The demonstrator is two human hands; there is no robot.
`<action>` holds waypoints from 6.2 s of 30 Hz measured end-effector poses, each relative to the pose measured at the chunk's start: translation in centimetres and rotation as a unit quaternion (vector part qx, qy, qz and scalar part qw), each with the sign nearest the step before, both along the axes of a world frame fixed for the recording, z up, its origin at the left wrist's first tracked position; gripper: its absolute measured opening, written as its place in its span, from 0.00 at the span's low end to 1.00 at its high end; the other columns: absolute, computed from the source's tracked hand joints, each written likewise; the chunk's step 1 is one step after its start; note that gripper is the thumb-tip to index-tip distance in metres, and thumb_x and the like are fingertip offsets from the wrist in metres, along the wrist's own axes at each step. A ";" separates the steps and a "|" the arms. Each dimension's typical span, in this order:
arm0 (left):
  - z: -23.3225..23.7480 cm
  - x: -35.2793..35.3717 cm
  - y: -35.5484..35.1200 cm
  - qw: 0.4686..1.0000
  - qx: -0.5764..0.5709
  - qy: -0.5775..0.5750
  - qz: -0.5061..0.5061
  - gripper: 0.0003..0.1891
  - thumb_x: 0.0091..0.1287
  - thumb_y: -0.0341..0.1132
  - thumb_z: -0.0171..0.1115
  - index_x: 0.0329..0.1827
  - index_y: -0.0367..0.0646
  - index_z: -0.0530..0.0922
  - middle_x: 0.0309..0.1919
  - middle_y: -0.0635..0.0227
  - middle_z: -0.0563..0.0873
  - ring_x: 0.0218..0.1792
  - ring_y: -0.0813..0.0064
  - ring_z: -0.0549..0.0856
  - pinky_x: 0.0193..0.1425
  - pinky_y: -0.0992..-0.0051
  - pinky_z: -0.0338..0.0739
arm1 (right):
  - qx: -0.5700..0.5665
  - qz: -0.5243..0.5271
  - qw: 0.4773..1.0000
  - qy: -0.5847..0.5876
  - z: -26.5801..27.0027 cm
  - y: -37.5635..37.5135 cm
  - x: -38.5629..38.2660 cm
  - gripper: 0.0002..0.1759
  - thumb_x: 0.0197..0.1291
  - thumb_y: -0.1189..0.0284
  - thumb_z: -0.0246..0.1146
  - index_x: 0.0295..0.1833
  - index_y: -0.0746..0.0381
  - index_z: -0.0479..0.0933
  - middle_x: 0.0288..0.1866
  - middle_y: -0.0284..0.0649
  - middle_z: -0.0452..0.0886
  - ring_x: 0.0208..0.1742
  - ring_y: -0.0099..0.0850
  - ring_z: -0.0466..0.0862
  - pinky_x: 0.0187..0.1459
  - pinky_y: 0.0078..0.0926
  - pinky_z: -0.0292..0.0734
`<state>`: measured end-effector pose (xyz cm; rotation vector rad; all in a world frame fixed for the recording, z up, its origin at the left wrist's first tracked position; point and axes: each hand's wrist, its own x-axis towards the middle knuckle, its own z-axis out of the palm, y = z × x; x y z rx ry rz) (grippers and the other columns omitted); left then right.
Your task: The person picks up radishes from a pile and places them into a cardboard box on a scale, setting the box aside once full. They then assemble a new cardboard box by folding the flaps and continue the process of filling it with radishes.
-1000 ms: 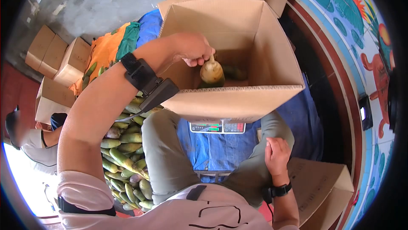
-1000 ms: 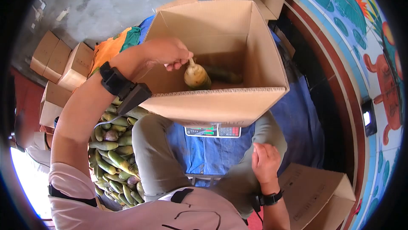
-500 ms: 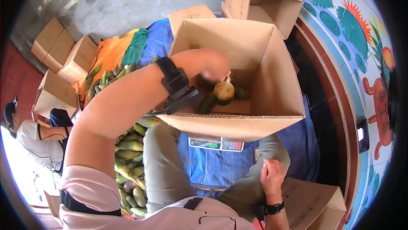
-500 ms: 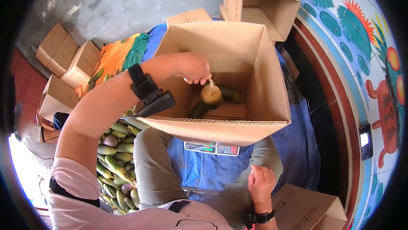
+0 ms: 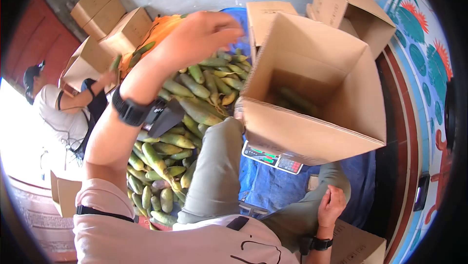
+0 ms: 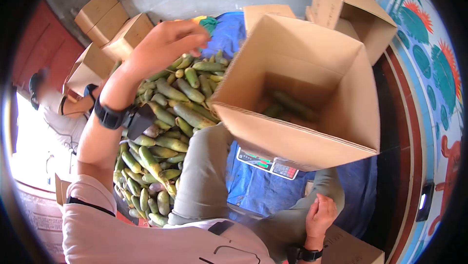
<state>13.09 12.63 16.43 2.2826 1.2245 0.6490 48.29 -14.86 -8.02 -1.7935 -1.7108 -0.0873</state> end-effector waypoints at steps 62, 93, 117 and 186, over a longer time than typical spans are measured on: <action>4.5 -5.8 -20.7 0.945 -0.202 -0.248 -0.071 0.19 0.73 0.41 0.51 0.26 0.36 0.73 0.16 0.71 0.73 0.17 0.79 0.69 0.21 0.74 0.62 | 0.220 0.423 0.866 -0.149 27.3 11.6 -19.0 0.40 0.37 0.78 0.71 0.63 0.59 0.70 0.60 0.45 0.73 0.59 0.46 0.74 0.59 0.44 0.69; -39.9 -23.3 -25.7 0.811 -0.383 0.178 0.405 0.17 0.61 0.44 0.57 0.42 0.40 0.83 0.39 0.48 0.85 0.43 0.52 0.85 0.49 0.60 0.79 | -0.589 0.136 0.794 0.072 14.9 25.6 -4.2 0.09 0.64 0.74 0.59 0.45 0.66 0.80 0.35 0.37 0.83 0.33 0.26 0.81 0.41 0.27 0.79; -41.4 -28.6 -28.0 0.768 -0.215 0.453 0.398 0.23 0.54 0.37 0.65 0.55 0.50 0.74 0.52 0.64 0.77 0.58 0.65 0.74 0.57 0.63 0.68 | -0.042 0.088 0.995 0.011 18.6 9.6 -7.1 0.10 0.68 0.76 0.52 0.49 0.68 0.75 0.45 0.42 0.80 0.47 0.31 0.80 0.51 0.26 0.73; -41.7 -19.9 -23.4 0.880 -0.326 0.126 0.321 0.18 0.59 0.46 0.60 0.39 0.38 0.83 0.39 0.49 0.85 0.45 0.53 0.84 0.52 0.62 0.77 | -0.168 0.011 0.967 -0.194 20.6 15.9 1.1 0.25 0.45 0.70 0.70 0.52 0.60 0.76 0.45 0.49 0.81 0.44 0.48 0.81 0.46 0.40 0.75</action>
